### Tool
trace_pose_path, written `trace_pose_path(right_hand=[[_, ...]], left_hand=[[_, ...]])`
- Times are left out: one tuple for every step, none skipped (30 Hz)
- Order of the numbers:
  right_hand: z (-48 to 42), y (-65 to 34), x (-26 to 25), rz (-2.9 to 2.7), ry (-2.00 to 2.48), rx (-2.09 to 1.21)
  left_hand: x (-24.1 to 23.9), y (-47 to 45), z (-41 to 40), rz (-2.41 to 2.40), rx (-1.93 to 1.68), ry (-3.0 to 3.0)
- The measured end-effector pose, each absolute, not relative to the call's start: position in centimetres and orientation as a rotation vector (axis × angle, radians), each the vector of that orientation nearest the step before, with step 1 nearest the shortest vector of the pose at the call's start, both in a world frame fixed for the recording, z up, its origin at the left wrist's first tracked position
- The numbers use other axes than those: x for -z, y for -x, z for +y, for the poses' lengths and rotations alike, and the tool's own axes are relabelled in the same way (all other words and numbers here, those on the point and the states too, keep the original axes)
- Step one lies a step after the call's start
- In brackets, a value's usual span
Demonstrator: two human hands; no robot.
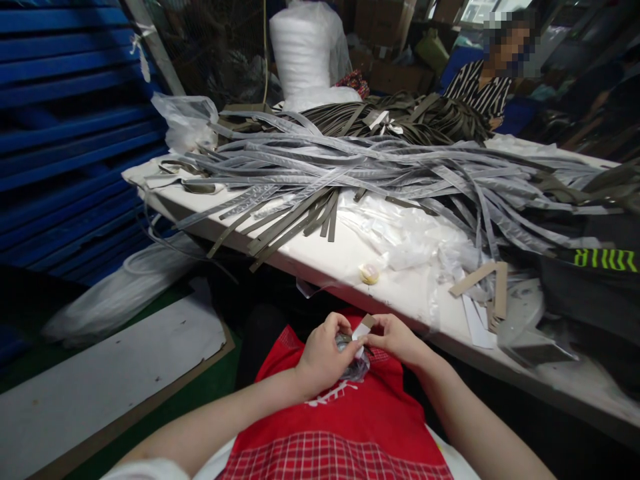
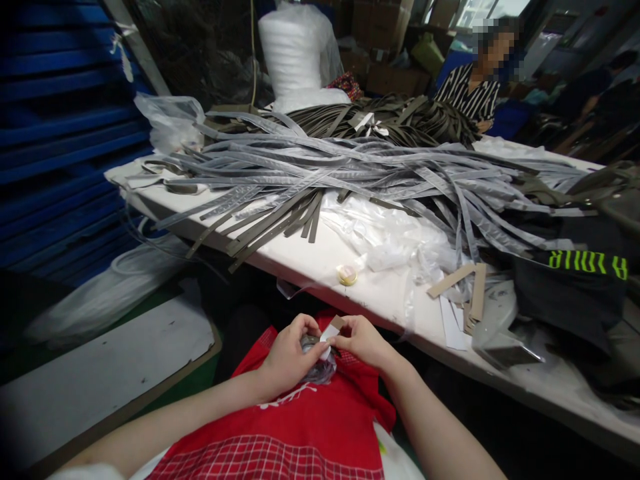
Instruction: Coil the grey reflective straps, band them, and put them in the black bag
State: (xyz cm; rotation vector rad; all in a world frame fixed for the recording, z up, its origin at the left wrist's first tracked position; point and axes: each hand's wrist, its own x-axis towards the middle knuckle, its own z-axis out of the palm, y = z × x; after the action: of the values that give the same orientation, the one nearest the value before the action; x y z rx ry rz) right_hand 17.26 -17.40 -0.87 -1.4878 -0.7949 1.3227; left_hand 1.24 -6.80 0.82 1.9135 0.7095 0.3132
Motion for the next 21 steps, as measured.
trace_pose_path(right_hand=[[-17.4, -17.3, 0.7, -0.793, 1.475, -1.329], [-17.3, -17.3, 0.5, -0.786, 1.466, -1.339], [-17.3, -17.3, 0.3, -0.775, 1.458, -1.354], [-17.3, -17.4, 0.2, -0.763, 1.453, -1.368], [-17.3, -17.5, 0.1, -0.750, 1.451, -1.384], [-17.3, -17.5, 0.1, -0.741, 1.456, -1.398], [-17.3, -17.6, 0.1, -0.741, 1.467, -1.403], [-17.3, -17.7, 0.0, -0.749, 1.485, -1.402], [-17.3, -17.7, 0.0, -0.769, 1.507, -1.392], [-17.3, -17.7, 0.0, -0.808, 1.537, -1.371], [-17.2, -17.6, -0.1, -0.863, 1.583, -1.331], [-17.2, -17.4, -0.2, -0.931, 1.644, -1.267], [-17.2, -17.1, -0.3, -1.003, 1.716, -1.182], [-17.3, -16.8, -0.5, -1.074, 1.789, -1.081], [-17.4, -16.4, -0.8, -1.147, 1.853, -0.971], [-17.5, -16.0, -1.0, -1.230, 1.894, -0.873], [-17.7, -15.6, -1.2, -1.326, 1.907, -0.796], [-18.0, -15.3, -1.4, -1.430, 1.896, -0.737], [-18.3, -15.0, -1.5, -1.533, 1.876, -0.687], [-18.7, -14.7, -1.5, -1.621, 1.856, -0.633], [-19.0, -14.5, -1.5, -1.683, 1.845, -0.574]], left_hand=[[-0.9, -1.2, -6.8, 0.702, -0.309, -1.919], [-0.9, -1.2, -6.8, 0.694, -0.305, -1.922], [-0.9, -1.2, -6.8, 0.686, -0.302, -1.925], [-0.9, -1.2, -6.7, 0.679, -0.300, -1.928], [-0.8, -1.3, -6.7, 0.672, -0.297, -1.931], [-0.8, -1.3, -6.7, 0.664, -0.293, -1.935], [-0.8, -1.3, -6.7, 0.655, -0.287, -1.939], [-0.9, -1.3, -6.7, 0.645, -0.280, -1.944], [-1.0, -1.3, -6.7, 0.634, -0.271, -1.947], [-1.1, -1.2, -6.8, 0.622, -0.259, -1.948], [-1.3, -1.2, -6.8, 0.608, -0.248, -1.945], [-1.4, -1.2, -6.7, 0.595, -0.239, -1.939], [-1.4, -1.1, -6.6, 0.583, -0.230, -1.933], [-1.4, -1.1, -6.5, 0.573, -0.211, -1.926], [-1.3, -1.1, -6.3, 0.566, -0.178, -1.909], [-1.1, -1.1, -5.9, 0.565, -0.122, -1.849], [-0.8, -1.2, -5.5, 0.567, -0.054, -1.751], [-0.5, -1.3, -5.1, 0.569, 0.013, -1.628], [-0.3, -1.4, -4.6, 0.567, 0.065, -1.501], [0.0, -1.7, -4.1, 0.562, 0.093, -1.388], [0.1, -2.0, -3.7, 0.558, 0.096, -1.306]])
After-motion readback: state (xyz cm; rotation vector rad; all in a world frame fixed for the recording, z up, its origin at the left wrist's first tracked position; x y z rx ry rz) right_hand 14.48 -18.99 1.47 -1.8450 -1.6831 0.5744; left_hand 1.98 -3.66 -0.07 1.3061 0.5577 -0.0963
